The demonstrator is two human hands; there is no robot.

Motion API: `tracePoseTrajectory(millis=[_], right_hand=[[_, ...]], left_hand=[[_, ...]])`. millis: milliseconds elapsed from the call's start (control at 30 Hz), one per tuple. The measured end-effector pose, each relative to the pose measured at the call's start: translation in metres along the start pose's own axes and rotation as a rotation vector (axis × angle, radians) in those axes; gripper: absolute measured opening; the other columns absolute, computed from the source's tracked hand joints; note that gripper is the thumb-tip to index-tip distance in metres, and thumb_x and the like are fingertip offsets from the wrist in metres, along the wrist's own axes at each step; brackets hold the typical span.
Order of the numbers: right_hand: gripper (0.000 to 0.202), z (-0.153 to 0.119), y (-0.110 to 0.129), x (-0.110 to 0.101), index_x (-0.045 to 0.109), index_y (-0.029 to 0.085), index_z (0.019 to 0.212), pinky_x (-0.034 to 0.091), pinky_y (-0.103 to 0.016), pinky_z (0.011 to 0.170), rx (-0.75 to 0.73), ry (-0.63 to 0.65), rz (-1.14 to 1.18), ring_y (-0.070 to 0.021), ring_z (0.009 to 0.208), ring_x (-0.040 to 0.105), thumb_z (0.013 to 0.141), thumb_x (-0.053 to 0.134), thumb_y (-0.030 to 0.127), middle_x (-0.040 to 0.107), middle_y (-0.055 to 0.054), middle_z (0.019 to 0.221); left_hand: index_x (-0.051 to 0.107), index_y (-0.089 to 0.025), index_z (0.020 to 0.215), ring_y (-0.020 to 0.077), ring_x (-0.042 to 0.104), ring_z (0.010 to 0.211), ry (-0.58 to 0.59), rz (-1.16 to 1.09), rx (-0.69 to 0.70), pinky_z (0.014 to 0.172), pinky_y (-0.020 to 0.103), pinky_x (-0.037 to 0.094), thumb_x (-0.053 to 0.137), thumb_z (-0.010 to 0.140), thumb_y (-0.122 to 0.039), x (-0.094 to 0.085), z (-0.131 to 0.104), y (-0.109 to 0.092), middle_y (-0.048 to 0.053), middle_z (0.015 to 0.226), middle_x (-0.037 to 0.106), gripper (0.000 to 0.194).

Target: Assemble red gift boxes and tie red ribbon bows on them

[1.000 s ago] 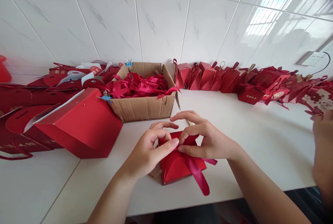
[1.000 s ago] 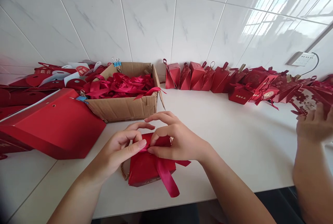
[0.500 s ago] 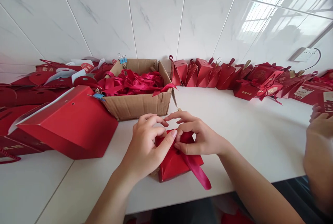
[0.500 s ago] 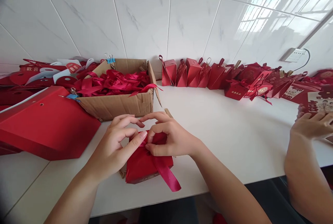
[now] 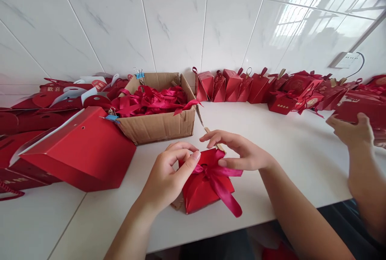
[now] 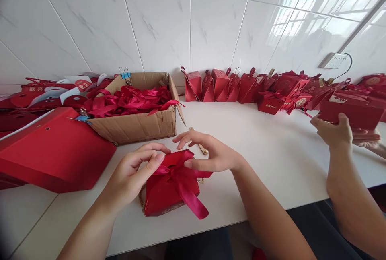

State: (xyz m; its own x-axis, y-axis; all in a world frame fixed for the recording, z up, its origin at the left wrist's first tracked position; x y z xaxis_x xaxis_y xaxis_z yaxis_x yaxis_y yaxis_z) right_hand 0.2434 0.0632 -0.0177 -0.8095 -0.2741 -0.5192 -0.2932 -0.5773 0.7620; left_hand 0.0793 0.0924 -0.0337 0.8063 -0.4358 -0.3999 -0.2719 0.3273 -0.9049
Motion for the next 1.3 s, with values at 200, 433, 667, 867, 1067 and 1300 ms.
tracePoseTrajectory(millis=[200,433,667,867,1067,1300], right_hand=[[0.025,-0.004,-0.002,-0.011,0.057,0.021,0.098,0.042,-0.041,0.100,-0.028,-0.014,0.000,-0.0223,0.121,0.052,0.078,0.056,0.005,0.058,-0.010,0.120],[0.012,0.001,-0.006,-0.002,0.058,0.020,0.095,0.044,-0.039,0.097,-0.023,-0.067,0.022,-0.0201,0.111,0.057,0.084,0.058,0.015,0.062,-0.010,0.115],[0.008,0.004,-0.004,0.001,0.057,0.019,0.080,0.048,-0.035,0.083,-0.046,-0.280,-0.104,-0.0172,0.087,0.061,0.080,0.056,0.011,0.065,-0.007,0.094],[0.012,0.002,-0.002,-0.002,0.056,0.019,0.075,0.049,-0.032,0.070,-0.101,-0.477,-0.207,-0.0158,0.073,0.058,0.073,0.056,0.007,0.062,-0.003,0.078],[0.010,-0.001,0.004,-0.004,0.054,0.020,0.069,0.048,-0.030,0.063,-0.143,-0.640,-0.300,-0.0152,0.068,0.056,0.071,0.058,0.011,0.058,-0.001,0.072],[0.012,-0.003,0.011,-0.003,0.055,0.020,0.067,0.047,-0.030,0.061,-0.198,-0.742,-0.388,-0.0159,0.068,0.057,0.068,0.062,0.011,0.058,-0.002,0.071]], left_hand=[[0.051,-0.018,0.054,0.0221,0.059,0.104,-0.022,-0.012,0.004,0.085,0.029,0.041,0.052,0.087,-0.045,0.001,-0.002,-0.002,0.005,0.106,0.063,0.043],[0.047,-0.019,0.056,0.0237,0.057,0.110,-0.031,0.021,0.023,0.082,0.030,0.043,0.056,0.084,-0.039,0.004,-0.006,-0.005,0.005,0.110,0.063,0.035],[0.026,-0.021,0.055,0.0211,0.063,0.098,-0.127,-0.016,0.123,0.079,0.029,0.046,0.060,0.080,-0.027,0.007,-0.006,-0.009,0.004,0.089,0.067,0.043],[0.027,-0.021,0.055,0.0219,0.062,0.102,-0.108,-0.027,0.139,0.083,0.028,0.046,0.062,0.079,-0.026,0.012,-0.004,-0.009,0.002,0.073,0.066,0.043],[0.030,-0.022,0.054,0.0229,0.059,0.107,-0.071,-0.017,0.112,0.082,0.028,0.048,0.063,0.077,-0.025,0.015,-0.003,-0.006,0.001,0.064,0.057,0.040],[0.028,-0.022,0.056,0.0227,0.058,0.108,-0.041,0.004,0.098,0.080,0.028,0.048,0.061,0.076,-0.023,0.015,-0.001,-0.003,0.001,0.065,0.053,0.038]])
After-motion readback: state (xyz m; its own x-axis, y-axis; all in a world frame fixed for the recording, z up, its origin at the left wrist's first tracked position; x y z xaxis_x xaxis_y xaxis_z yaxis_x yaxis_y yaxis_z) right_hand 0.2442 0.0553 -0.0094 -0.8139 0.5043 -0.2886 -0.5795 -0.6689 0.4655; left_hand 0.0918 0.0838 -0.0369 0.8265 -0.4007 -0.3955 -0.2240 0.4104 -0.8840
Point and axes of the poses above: each hand's wrist, its own z-axis towards the middle knuckle, its own x-axis out of the palm, y = z × x, the point moved 6 cm from there along z, towards the middle knuckle
